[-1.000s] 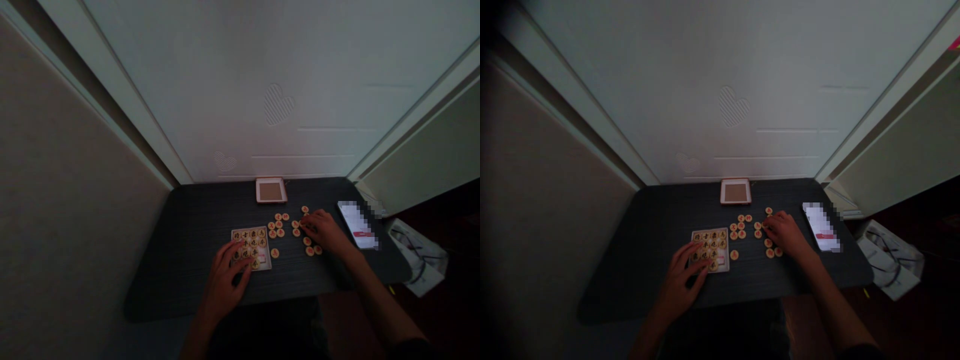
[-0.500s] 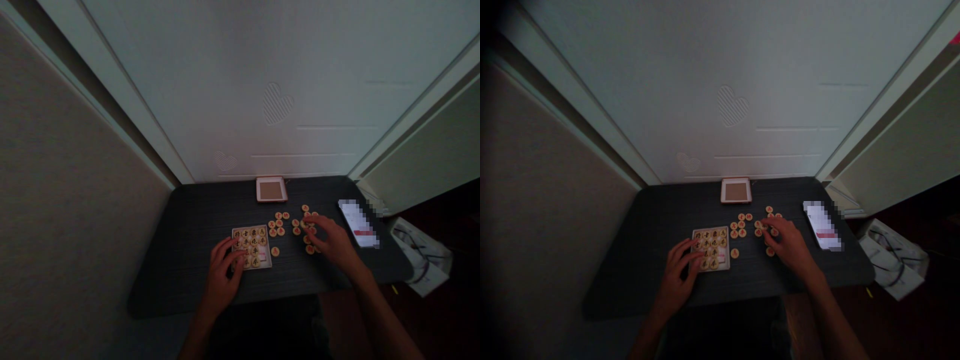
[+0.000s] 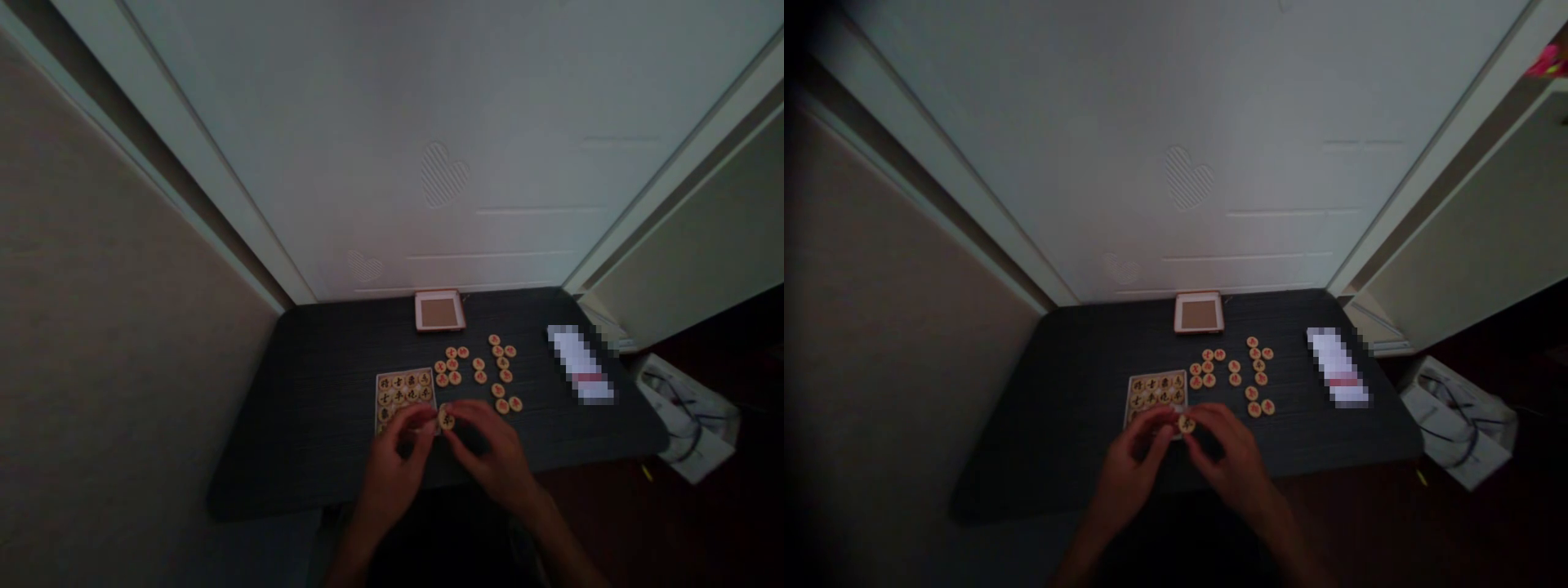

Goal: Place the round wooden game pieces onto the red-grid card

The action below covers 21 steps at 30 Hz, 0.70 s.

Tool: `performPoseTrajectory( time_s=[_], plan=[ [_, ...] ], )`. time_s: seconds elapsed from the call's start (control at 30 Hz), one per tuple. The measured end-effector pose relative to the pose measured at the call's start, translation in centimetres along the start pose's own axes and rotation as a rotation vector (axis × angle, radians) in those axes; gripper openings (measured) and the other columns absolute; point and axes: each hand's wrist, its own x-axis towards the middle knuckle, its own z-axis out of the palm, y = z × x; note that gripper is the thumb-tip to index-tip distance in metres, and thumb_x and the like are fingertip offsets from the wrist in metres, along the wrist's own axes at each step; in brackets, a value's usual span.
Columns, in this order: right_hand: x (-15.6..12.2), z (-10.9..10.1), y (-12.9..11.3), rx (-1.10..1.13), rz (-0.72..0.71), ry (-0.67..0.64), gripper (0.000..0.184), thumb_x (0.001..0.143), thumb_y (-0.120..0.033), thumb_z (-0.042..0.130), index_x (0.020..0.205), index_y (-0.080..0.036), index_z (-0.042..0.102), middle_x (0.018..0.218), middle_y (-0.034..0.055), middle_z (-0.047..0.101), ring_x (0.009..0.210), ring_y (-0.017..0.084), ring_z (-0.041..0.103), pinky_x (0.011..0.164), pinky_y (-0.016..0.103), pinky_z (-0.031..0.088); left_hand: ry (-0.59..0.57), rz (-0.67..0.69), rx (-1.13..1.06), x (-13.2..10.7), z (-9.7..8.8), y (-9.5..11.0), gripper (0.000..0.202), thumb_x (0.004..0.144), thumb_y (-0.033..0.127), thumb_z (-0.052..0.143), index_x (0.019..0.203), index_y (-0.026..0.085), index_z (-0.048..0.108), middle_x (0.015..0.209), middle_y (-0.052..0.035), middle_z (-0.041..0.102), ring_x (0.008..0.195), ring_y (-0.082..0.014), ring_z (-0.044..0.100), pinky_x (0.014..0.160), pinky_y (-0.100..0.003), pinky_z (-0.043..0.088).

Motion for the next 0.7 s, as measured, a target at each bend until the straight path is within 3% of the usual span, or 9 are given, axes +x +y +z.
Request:
performPoseTrajectory(
  time_s=[0.13,0.37,0.7],
  plan=[
    [-0.6,0.8,-0.4,0.045,0.006,-0.002,0.035,0.091,-0.015,0.062,0.124,-0.028,0.065,0.116,0.0065,0.071,0.110,0.022,0.067,0.097,0.036,0.056,-0.039,-0.065,-0.119,-0.1,1.1,0.1,0.022,0.090,0.035,0.066,0.108,0.023,0.070,0.110,-0.0062,0.076,0.099,-0.0219,0.073,0.089,-0.033,0.057],
    [-1.6,1.5,-0.3,0.084,0.065,-0.013,0.036,0.092,-0.016,0.061,0.125,-0.029,0.066,0.118,0.0069,0.069,0.111,0.023,0.066,0.099,0.038,0.055,-0.069,-0.139,-0.167,0.1,0.6,-0.4,0.020,0.086,0.035,0.071,0.100,0.021,0.072,0.097,-0.0052,0.079,0.091,-0.0213,0.075,0.085,-0.032,0.058],
    [-1.4,1.5,-0.4,0.151,0.228,-0.042,0.029,0.093,-0.026,0.067,0.122,-0.031,0.069,0.106,0.0037,0.073,0.096,0.020,0.067,0.089,0.035,0.054,-0.110,-0.183,-0.222,-0.1,0.4,0.3,0.020,0.091,0.036,0.065,0.104,0.022,0.072,0.104,-0.0060,0.078,0.088,-0.0201,0.075,0.080,-0.030,0.059]
  ],
)
